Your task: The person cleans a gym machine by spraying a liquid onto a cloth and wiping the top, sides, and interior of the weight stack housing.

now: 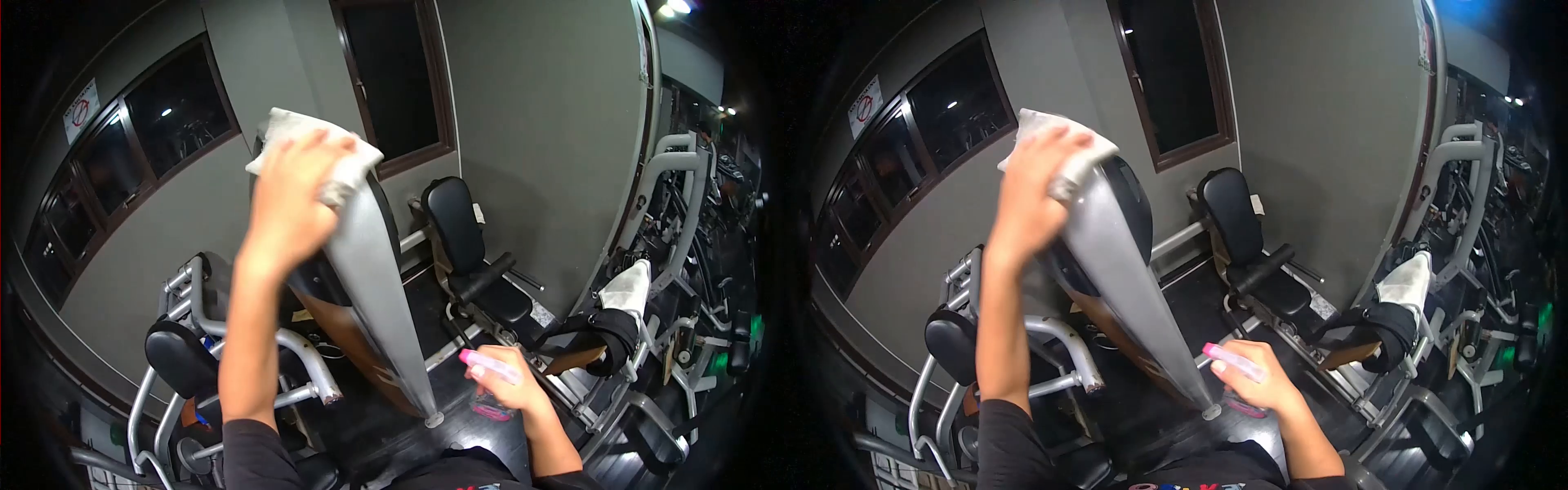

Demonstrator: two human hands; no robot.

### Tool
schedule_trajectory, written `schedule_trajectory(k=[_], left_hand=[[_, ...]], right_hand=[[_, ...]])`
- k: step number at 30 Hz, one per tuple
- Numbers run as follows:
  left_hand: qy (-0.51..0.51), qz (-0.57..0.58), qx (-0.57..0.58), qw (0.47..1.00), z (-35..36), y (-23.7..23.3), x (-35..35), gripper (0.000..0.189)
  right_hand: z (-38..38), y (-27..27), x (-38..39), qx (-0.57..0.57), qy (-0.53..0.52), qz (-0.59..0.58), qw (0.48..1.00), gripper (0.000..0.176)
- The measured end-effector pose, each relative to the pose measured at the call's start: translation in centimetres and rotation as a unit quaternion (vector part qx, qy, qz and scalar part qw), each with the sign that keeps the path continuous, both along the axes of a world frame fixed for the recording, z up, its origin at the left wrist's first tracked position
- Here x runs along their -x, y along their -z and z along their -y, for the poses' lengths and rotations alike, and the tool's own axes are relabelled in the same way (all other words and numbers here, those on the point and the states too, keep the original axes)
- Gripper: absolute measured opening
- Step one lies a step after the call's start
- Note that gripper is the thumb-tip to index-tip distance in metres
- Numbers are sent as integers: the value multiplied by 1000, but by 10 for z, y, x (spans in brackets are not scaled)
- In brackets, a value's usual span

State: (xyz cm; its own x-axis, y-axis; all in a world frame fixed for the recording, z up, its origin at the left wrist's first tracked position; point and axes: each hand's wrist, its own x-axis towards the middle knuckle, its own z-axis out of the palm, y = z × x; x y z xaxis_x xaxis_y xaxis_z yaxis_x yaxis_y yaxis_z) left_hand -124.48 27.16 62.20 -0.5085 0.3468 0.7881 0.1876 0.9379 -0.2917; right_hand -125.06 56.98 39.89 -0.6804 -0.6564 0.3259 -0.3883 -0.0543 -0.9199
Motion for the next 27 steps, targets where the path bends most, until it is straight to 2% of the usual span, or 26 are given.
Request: schedule_trajectory(k=[2, 5, 7, 9, 10, 12, 14, 15, 16, 17, 18, 19, 20, 21, 23, 24, 26, 27], left_hand=[[-27, 17, 62, 998, -29, 24, -11, 40], [-5, -8, 85, 996, -33, 57, -17, 41], [12, 5, 74, 997, -31, 69, -28, 40], [25, 11, 67, 997, -26, 82, -38, 39], [39, 26, 32, 998, -23, 90, -46, 38], [71, 40, -40, 996, -23, 114, -65, 35], [81, 83, -117, 986, -20, 158, -85, 37], [93, 142, -170, 971, -20, 184, -95, 31], [96, 199, -260, 940, -18, 224, -100, 27], [54, 360, -450, 815, -19, 256, -112, 24], [139, 337, -585, 724, -22, 299, -117, 28], [64, 348, -710, 609, -26, 334, -134, 33], [137, 280, -818, 483, -33, 374, -146, 36], [157, 239, -887, 362, -47, 393, -165, 39], [169, 176, -955, 168, -66, 426, -198, 43], [185, 153, -961, 135, -76, 436, -212, 45], [197, 140, -964, 107, -86, 459, -232, 47], [193, 136, -966, 104, -88, 464, -236, 47]], right_hand=[[21, 8, -8, -9, -17, -34, 999, 23], [44, 3, -34, -10, -66, -73, 995, 25], [53, 3, -48, 3, -102, -93, 990, 23], [54, 7, -61, 26, -84, -85, 992, 22], [53, 8, -65, 50, -62, -79, 994, 21], [42, 12, -68, 74, -43, -9, 996, 43], [34, 9, -66, 126, 33, -22, 991, 31], [30, 5, -64, 115, 67, -36, 990, 37], [25, 9, -53, 83, 69, -107, 988, 57], [25, 6, -49, 87, 75, -118, 986, 62], [24, 4, -46, 90, 78, -127, 985, 66], [27, 1, -43, 82, 92, -127, 984, 71], [30, -2, -40, 82, 88, -128, 984, 71], [32, -6, -36, 86, 91, -141, 982, 71], [40, -15, -30, 100, 104, -184, 972, 68], [45, -17, -26, 100, 102, -180, 973, 68], [52, -18, -21, 84, 102, -204, 970, 56], [55, -17, -18, 81, 97, -200, 972, 56]])
